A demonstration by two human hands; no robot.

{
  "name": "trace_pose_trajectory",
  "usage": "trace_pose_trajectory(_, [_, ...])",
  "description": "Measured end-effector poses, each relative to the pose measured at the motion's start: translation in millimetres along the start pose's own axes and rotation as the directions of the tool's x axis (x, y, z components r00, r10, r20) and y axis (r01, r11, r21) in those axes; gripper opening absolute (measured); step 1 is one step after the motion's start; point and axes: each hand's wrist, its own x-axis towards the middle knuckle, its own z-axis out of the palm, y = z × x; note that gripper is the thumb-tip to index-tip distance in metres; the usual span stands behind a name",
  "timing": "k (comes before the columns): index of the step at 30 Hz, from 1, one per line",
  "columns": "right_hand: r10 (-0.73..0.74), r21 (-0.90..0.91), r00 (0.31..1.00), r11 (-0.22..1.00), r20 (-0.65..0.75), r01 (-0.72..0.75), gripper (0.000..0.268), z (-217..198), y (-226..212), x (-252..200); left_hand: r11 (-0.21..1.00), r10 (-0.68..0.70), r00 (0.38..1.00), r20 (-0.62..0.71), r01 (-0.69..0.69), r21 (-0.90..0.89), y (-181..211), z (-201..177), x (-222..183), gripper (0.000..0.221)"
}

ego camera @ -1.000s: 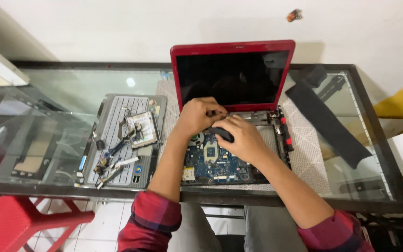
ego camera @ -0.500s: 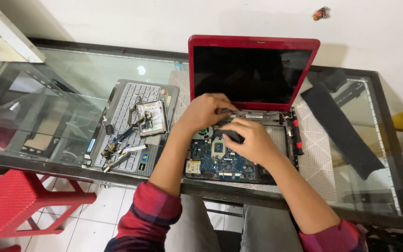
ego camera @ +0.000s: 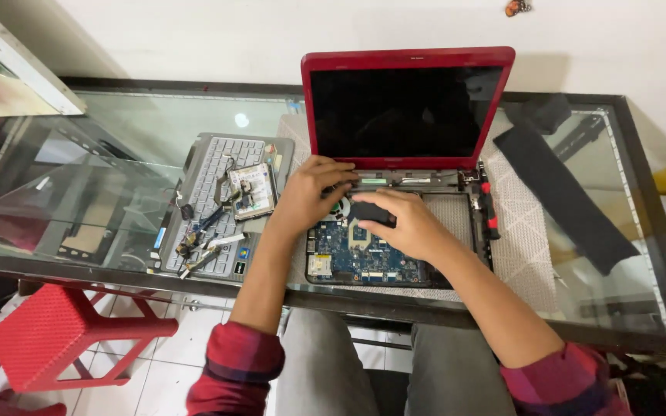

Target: The person is disassembling a red laptop on a glass repair bench, using a screwdriver to remove internal screws and hands to separate the screen assembly.

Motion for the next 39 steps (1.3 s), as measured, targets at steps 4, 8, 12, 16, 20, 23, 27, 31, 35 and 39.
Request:
trace_pose_trajectory(4, [-0.079, -0.129, 0.995, 0.989, -0.057, 0.071, 0.022, 7, 13, 5, 0.995, -0.040, 0.999, -0.031, 0.037, -0.090, -8, 0, 1, 0.020])
trace_pose_trajectory(8, [-0.168, -0.244, 0.980, 0.960, -0.110, 0.137, 0.012, 8, 13, 9, 0.986, -0.053, 0.998, -0.023, 0.049, -0.159, -4, -7, 2, 0.018])
trace_pose_trajectory(12, [-0.208, -0.146, 0.966, 0.971, -0.151, 0.187, 0.026, 18, -2, 3, 0.984, -0.077, 0.997, -0.029, 0.071, -0.164, -10, -4, 1, 0.017])
trace_pose_trajectory(16, [-0.314, 0.000, 0.946, 0.949, -0.083, 0.315, 0.017, 29, -26, 9, 0.984, -0.048, 0.998, -0.033, 0.042, -0.173, -16, -4, 3, 0.016])
trace_pose_trajectory(20, [-0.324, -0.007, 0.946, 0.946, -0.019, 0.324, 0.011, 45, -33, 19, 0.982, -0.039, 0.999, -0.027, 0.033, -0.186, -21, -2, -2, 0.013])
trace_pose_trajectory(23, [-0.399, -0.023, 0.917, 0.917, -0.011, 0.399, 0.012, 60, -30, 32, 0.984, -0.036, 0.999, -0.021, 0.031, -0.173, -21, -4, -1, 0.011])
trace_pose_trajectory(27, [-0.505, -0.234, 0.863, 0.837, 0.020, 0.495, 0.012, 71, -23, 29, 0.982, -0.053, 0.998, -0.020, 0.048, -0.182, -24, -2, -2, 0.011])
trace_pose_trajectory(31, [-0.558, -0.245, 0.820, 0.784, 0.125, 0.571, 0.016, 64, -28, 22, 0.976, -0.057, 0.998, -0.030, 0.049, -0.214, -27, 0, -2, 0.012])
trace_pose_trajectory(35, [-0.576, -0.291, 0.803, 0.751, 0.151, 0.593, 0.014, 57, -23, 24, 0.974, -0.071, 0.997, -0.030, 0.062, -0.219, -26, 1, -1, 0.012])
trace_pose_trajectory(39, [-0.570, -0.303, 0.817, 0.766, 0.089, 0.567, 0.017, 59, -23, 26, 0.977, -0.066, 0.997, -0.038, 0.056, -0.208, -25, 2, -2, 0.011])
